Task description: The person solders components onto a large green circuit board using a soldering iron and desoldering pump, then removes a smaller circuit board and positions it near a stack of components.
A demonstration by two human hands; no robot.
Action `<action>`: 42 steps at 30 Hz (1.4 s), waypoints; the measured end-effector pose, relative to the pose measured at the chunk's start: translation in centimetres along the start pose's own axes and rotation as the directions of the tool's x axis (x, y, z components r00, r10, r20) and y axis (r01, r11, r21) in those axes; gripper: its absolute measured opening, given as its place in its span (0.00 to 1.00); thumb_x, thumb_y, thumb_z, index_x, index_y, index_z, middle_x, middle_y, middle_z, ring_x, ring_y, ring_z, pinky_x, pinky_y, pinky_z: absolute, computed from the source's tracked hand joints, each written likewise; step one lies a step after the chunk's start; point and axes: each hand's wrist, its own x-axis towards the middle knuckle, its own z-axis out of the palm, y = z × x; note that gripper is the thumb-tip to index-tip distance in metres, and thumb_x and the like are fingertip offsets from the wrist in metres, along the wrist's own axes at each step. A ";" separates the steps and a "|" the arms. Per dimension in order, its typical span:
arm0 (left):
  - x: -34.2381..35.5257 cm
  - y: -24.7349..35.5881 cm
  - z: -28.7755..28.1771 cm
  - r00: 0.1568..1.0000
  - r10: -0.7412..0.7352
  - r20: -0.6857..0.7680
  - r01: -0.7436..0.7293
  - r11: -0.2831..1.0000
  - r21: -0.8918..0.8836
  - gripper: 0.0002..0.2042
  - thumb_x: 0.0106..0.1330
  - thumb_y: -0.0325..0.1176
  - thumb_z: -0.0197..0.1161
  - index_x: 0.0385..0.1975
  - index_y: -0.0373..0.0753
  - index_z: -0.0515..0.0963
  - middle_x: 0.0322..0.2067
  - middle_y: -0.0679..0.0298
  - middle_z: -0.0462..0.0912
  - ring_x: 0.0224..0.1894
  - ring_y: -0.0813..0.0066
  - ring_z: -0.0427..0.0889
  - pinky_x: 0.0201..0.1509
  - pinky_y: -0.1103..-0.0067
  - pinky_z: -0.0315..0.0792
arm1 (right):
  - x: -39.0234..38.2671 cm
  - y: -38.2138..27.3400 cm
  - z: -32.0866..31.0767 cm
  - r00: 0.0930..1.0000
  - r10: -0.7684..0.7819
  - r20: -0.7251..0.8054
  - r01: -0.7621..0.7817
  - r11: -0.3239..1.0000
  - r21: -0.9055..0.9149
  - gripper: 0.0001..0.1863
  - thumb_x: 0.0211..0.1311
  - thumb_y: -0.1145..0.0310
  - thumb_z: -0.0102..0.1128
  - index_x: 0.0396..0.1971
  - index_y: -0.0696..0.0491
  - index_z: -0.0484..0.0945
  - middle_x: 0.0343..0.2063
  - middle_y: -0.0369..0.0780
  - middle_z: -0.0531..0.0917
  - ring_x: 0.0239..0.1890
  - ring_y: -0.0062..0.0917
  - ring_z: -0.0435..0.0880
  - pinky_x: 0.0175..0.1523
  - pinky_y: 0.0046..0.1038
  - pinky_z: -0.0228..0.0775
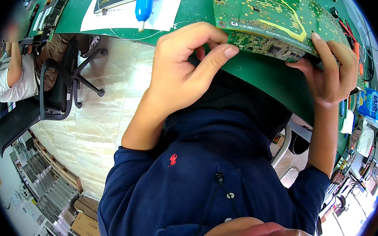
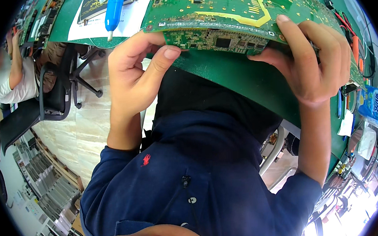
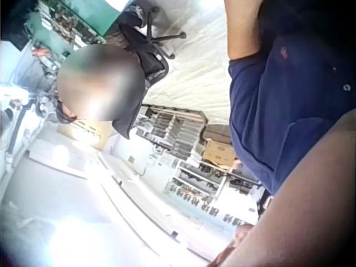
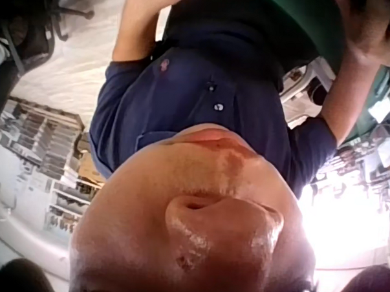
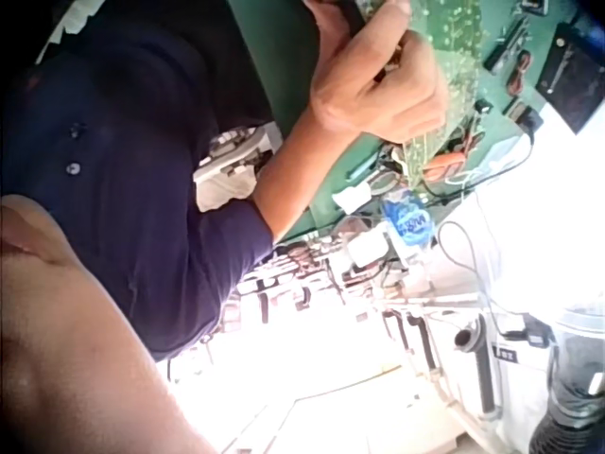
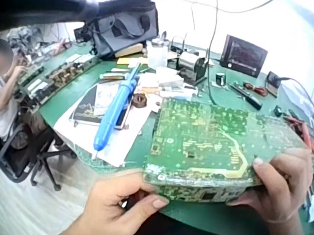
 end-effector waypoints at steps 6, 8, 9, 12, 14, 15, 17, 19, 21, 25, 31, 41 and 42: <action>-0.7 0.2 0.5 0.999 0.046 -0.005 -0.046 0.992 0.119 0.05 0.62 0.25 0.65 0.27 0.31 0.77 0.21 0.63 0.75 0.21 0.78 0.69 0.26 0.81 0.62 | -0.6 0.0 -0.4 0.997 0.018 0.074 -0.021 0.999 0.046 0.29 0.33 0.52 0.76 0.39 0.52 0.85 0.30 0.36 0.81 0.31 0.27 0.80 0.36 0.26 0.73; -0.9 -0.2 0.5 0.995 0.091 -0.028 -0.085 0.983 0.161 0.06 0.60 0.25 0.66 0.24 0.32 0.76 0.18 0.64 0.71 0.17 0.77 0.65 0.21 0.80 0.58 | -0.4 -0.4 -0.4 0.997 0.004 0.083 -0.009 0.998 0.059 0.29 0.31 0.53 0.77 0.38 0.53 0.85 0.28 0.36 0.80 0.29 0.27 0.80 0.34 0.26 0.71; -1.0 -0.4 0.5 0.995 0.099 -0.029 -0.092 0.980 0.176 0.06 0.60 0.25 0.66 0.24 0.32 0.76 0.17 0.64 0.70 0.17 0.77 0.64 0.21 0.80 0.57 | -0.2 -0.4 -0.6 0.996 -0.003 0.088 -0.003 0.998 0.070 0.29 0.30 0.54 0.78 0.38 0.53 0.85 0.27 0.36 0.81 0.29 0.27 0.80 0.33 0.26 0.70; -1.1 -0.6 0.2 0.994 0.112 0.016 -0.112 0.953 0.280 0.06 0.59 0.24 0.66 0.24 0.32 0.76 0.18 0.61 0.70 0.18 0.69 0.67 0.22 0.77 0.60 | -0.2 -0.5 -0.9 0.993 -0.011 0.115 0.001 0.997 0.083 0.28 0.29 0.56 0.79 0.35 0.54 0.84 0.25 0.36 0.81 0.27 0.27 0.80 0.32 0.25 0.68; -1.3 -0.5 0.2 0.989 0.142 0.029 -0.143 0.925 0.352 0.06 0.58 0.24 0.67 0.24 0.32 0.76 0.18 0.60 0.71 0.20 0.64 0.69 0.23 0.75 0.61 | -0.5 -0.7 -1.0 0.992 -0.010 0.124 -0.001 0.996 0.093 0.27 0.29 0.57 0.79 0.34 0.55 0.84 0.25 0.35 0.81 0.26 0.27 0.80 0.32 0.25 0.67; -1.3 -0.3 0.1 0.990 0.137 0.033 -0.139 0.913 0.384 0.05 0.58 0.24 0.67 0.25 0.32 0.76 0.19 0.59 0.72 0.20 0.63 0.70 0.24 0.74 0.62 | -0.5 -0.8 -1.0 0.993 -0.008 0.119 -0.005 0.994 0.106 0.27 0.28 0.57 0.79 0.33 0.55 0.84 0.24 0.35 0.81 0.26 0.27 0.80 0.32 0.25 0.67; -1.4 -0.1 0.1 0.992 0.120 0.045 -0.128 0.892 0.433 0.05 0.57 0.24 0.67 0.25 0.32 0.76 0.20 0.58 0.73 0.22 0.59 0.71 0.25 0.73 0.64 | 0.1 -1.0 -1.0 0.993 0.000 0.115 -0.015 0.991 0.133 0.26 0.28 0.58 0.80 0.31 0.55 0.83 0.24 0.35 0.81 0.26 0.27 0.80 0.32 0.24 0.67; -1.6 0.0 0.2 0.994 0.109 0.027 -0.110 0.904 0.414 0.05 0.57 0.24 0.67 0.25 0.32 0.77 0.20 0.58 0.74 0.23 0.60 0.71 0.26 0.73 0.64 | 0.2 -1.1 -1.0 0.995 0.007 0.099 -0.022 0.988 0.150 0.26 0.27 0.58 0.80 0.30 0.55 0.83 0.25 0.36 0.81 0.26 0.27 0.80 0.31 0.24 0.66; -1.6 0.0 0.1 0.991 0.131 0.035 -0.133 0.888 0.440 0.05 0.56 0.24 0.68 0.25 0.32 0.77 0.21 0.59 0.75 0.25 0.61 0.72 0.29 0.73 0.65 | 0.0 -1.2 -0.9 0.997 0.016 0.079 -0.027 0.988 0.149 0.26 0.27 0.59 0.80 0.30 0.54 0.83 0.25 0.36 0.82 0.26 0.27 0.80 0.31 0.24 0.66; -1.2 -0.3 0.1 0.971 0.227 0.073 -0.233 0.832 0.503 0.05 0.54 0.24 0.69 0.26 0.33 0.79 0.26 0.58 0.78 0.30 0.60 0.75 0.34 0.73 0.67 | -0.3 -1.2 -1.3 0.996 0.037 0.077 -0.049 0.987 0.153 0.24 0.28 0.58 0.80 0.29 0.54 0.83 0.24 0.35 0.80 0.25 0.26 0.79 0.30 0.24 0.66; -2.0 0.0 0.2 0.993 0.106 0.055 -0.119 0.852 0.510 0.05 0.57 0.22 0.67 0.28 0.29 0.78 0.30 0.54 0.78 0.32 0.59 0.76 0.38 0.75 0.68 | -0.8 -0.4 -1.8 0.959 -0.006 0.283 -0.049 0.981 0.189 0.19 0.40 0.56 0.71 0.30 0.51 0.79 0.28 0.35 0.76 0.29 0.27 0.76 0.34 0.28 0.66; -2.1 0.1 0.6 0.988 0.127 0.085 -0.152 0.808 0.570 0.05 0.60 0.25 0.67 0.32 0.31 0.79 0.31 0.59 0.79 0.34 0.64 0.75 0.39 0.76 0.66 | -6.9 -0.4 -7.1 0.893 0.433 -0.122 -0.441 0.896 -0.047 0.19 0.44 0.60 0.77 0.36 0.52 0.84 0.34 0.37 0.82 0.35 0.29 0.80 0.40 0.27 0.71; -2.3 0.1 0.5 0.988 0.135 0.076 -0.154 0.805 0.573 0.05 0.60 0.25 0.67 0.32 0.31 0.80 0.32 0.59 0.79 0.34 0.64 0.75 0.39 0.76 0.66 | -8.3 0.1 -7.8 0.863 0.476 -0.171 -0.493 0.867 -0.074 0.18 0.47 0.62 0.76 0.37 0.53 0.84 0.34 0.38 0.83 0.36 0.29 0.81 0.41 0.27 0.71</action>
